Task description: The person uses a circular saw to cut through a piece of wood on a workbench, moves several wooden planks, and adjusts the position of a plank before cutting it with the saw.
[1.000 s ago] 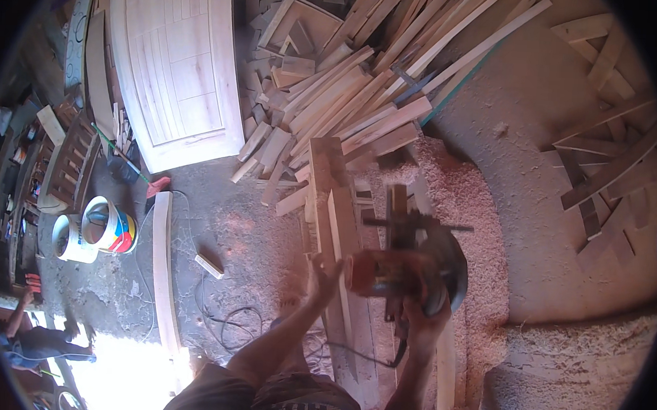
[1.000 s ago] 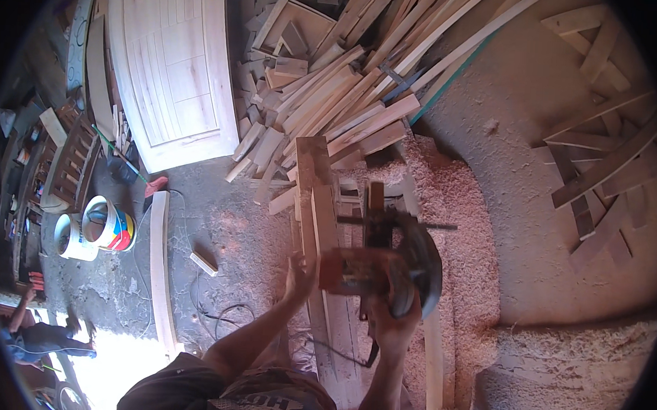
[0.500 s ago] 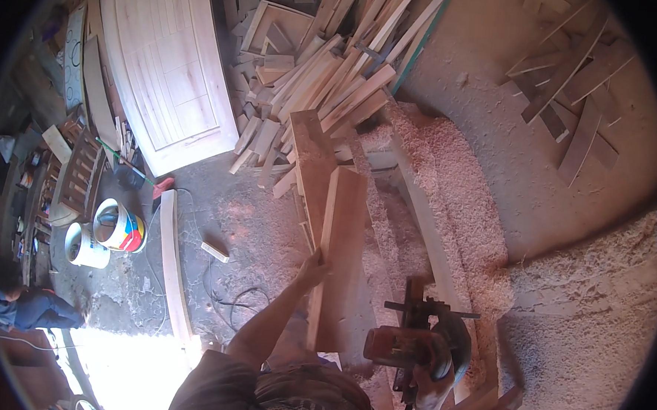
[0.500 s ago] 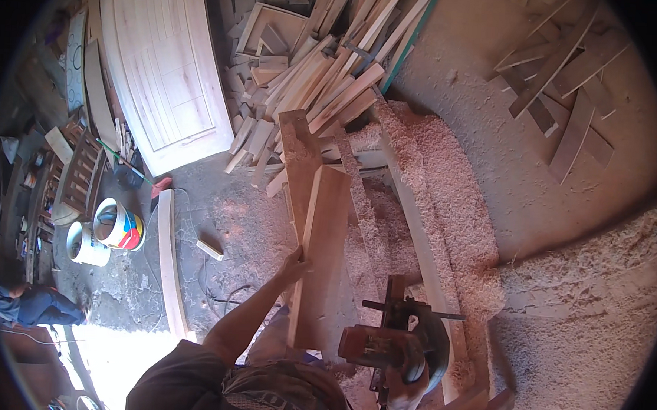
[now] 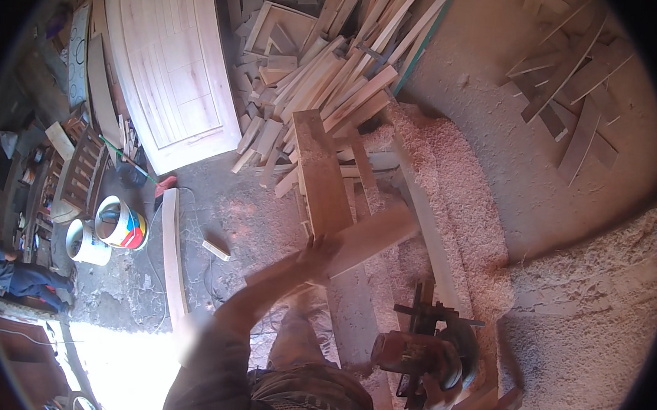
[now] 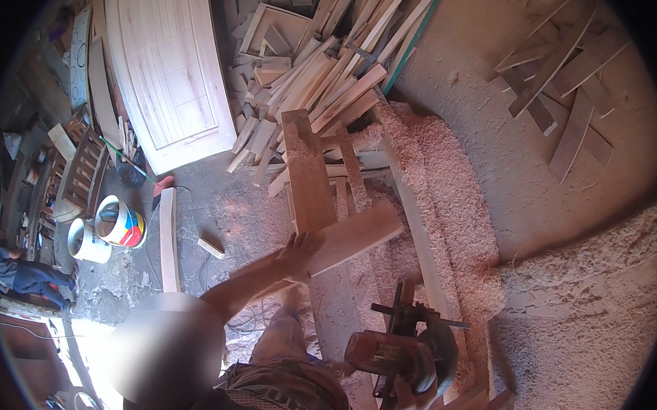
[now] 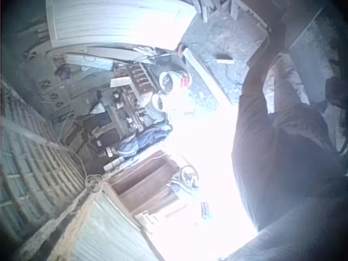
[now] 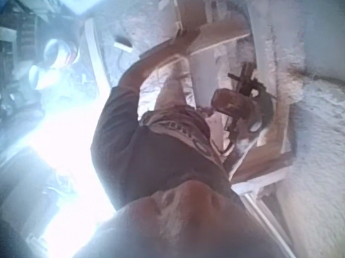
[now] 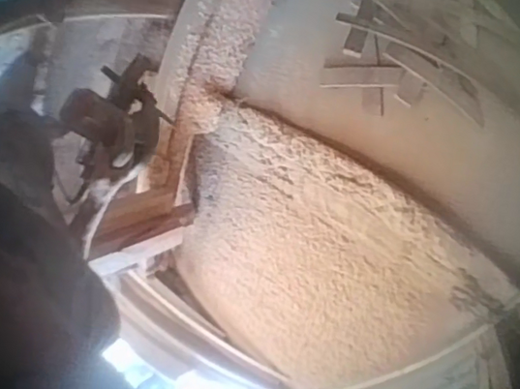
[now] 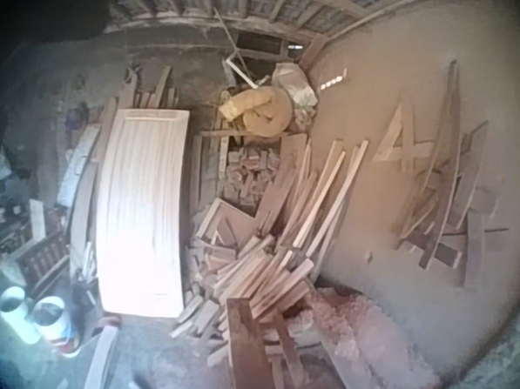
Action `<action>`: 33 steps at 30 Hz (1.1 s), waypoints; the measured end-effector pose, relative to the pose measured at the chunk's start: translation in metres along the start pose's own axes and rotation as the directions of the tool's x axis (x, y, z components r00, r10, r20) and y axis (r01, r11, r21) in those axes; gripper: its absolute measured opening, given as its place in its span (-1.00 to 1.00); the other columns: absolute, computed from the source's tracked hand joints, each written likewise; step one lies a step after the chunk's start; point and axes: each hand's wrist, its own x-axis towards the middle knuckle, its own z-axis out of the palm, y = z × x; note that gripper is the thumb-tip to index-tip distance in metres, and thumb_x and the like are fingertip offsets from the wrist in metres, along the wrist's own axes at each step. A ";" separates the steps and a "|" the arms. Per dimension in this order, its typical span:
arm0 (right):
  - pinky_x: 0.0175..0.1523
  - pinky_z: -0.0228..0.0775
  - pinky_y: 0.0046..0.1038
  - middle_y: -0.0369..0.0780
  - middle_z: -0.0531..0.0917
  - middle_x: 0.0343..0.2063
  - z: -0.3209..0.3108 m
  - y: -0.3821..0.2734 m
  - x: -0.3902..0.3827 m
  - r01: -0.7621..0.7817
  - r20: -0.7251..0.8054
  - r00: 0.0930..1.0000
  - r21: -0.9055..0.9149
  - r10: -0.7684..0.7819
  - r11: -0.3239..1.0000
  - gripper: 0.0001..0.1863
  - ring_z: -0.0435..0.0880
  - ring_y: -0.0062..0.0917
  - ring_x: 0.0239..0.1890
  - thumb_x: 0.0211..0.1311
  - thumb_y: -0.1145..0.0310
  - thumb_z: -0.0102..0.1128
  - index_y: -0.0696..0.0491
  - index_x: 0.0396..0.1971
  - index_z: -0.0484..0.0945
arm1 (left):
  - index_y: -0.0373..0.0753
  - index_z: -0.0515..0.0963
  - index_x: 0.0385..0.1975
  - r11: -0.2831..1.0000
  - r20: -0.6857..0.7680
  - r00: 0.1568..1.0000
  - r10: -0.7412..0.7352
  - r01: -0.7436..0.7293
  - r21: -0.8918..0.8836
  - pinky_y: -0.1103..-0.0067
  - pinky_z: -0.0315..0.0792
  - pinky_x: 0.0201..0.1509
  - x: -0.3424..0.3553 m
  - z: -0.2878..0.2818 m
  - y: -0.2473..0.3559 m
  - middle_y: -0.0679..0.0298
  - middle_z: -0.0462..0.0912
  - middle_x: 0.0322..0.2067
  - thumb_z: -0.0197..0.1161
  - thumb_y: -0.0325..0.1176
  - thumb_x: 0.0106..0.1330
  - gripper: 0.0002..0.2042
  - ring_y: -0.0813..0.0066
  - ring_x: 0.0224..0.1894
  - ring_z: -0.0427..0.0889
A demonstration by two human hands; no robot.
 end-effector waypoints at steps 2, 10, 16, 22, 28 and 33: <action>-0.53 0.35 -0.66 -0.08 0.66 -0.02 -0.001 -0.007 0.001 0.022 0.004 1.000 -0.020 -0.022 1.000 -0.24 0.50 -0.72 -0.59 -0.04 0.61 0.17 0.23 0.32 0.40 | 0.03 -0.02 0.57 0.980 0.051 0.984 0.170 -0.174 0.092 -0.09 -0.04 0.55 0.001 -0.010 -0.019 0.09 -0.07 0.57 0.67 -0.16 -0.24 0.27 -0.17 0.56 -0.06; -0.49 0.32 -0.65 -0.19 0.66 -0.10 -0.002 -0.006 -0.003 0.031 -0.002 1.000 -0.066 -0.031 0.997 -0.26 0.47 -0.68 -0.53 -0.07 0.49 0.16 0.17 0.29 0.45 | 0.20 0.29 0.47 0.981 -0.265 0.944 0.195 -0.194 0.031 -0.02 -0.19 0.61 -0.013 0.043 -0.022 0.25 0.26 0.48 0.33 -0.36 0.24 -0.27 0.11 0.58 0.04; -0.25 0.43 -0.60 -0.11 0.65 0.01 -0.009 0.007 0.000 0.009 0.060 0.998 -0.037 -0.007 0.999 -0.23 0.56 -0.62 -0.33 -0.09 0.53 0.17 0.23 0.30 0.43 | -0.11 0.32 0.43 0.345 -0.354 0.748 -0.562 -0.176 -0.922 0.24 0.38 0.34 -0.027 0.138 0.007 0.13 0.54 0.24 0.21 -0.38 0.42 -0.45 0.24 0.24 0.55; -0.03 0.50 -0.53 -0.07 0.65 0.06 -0.016 0.016 0.002 -0.010 0.092 0.996 -0.011 0.011 1.000 -0.24 0.63 -0.56 -0.14 -0.10 0.55 0.20 0.28 0.28 0.43 | -0.32 0.20 0.34 -0.157 0.129 0.913 -0.387 0.073 -0.985 0.38 0.56 0.02 -0.053 0.147 0.029 0.12 0.62 -0.03 0.39 -0.06 0.30 -0.26 0.18 -0.11 0.69; -0.05 0.51 -0.52 -0.10 0.66 -0.01 -0.017 0.019 0.007 0.015 0.100 0.995 0.020 -0.017 1.000 -0.31 0.63 -0.56 -0.16 -0.06 0.54 0.26 0.28 0.21 0.47 | -0.28 0.05 0.34 0.601 -0.183 0.717 -0.672 0.385 -0.700 0.15 0.52 0.07 -0.036 0.053 0.093 -0.06 0.58 -0.01 0.54 -0.06 0.01 -0.03 -0.08 -0.07 0.67; -0.07 0.51 -0.52 -0.11 0.66 -0.04 -0.018 0.023 0.008 0.012 0.129 0.992 0.013 -0.014 1.000 -0.34 0.63 -0.56 -0.17 -0.05 0.54 0.27 0.28 0.19 0.48 | -0.25 0.03 0.38 0.538 -0.257 0.742 -0.620 0.162 -0.827 0.10 0.48 0.14 -0.032 0.026 0.108 -0.19 0.52 0.08 0.48 -0.15 -0.01 -0.03 -0.19 0.06 0.60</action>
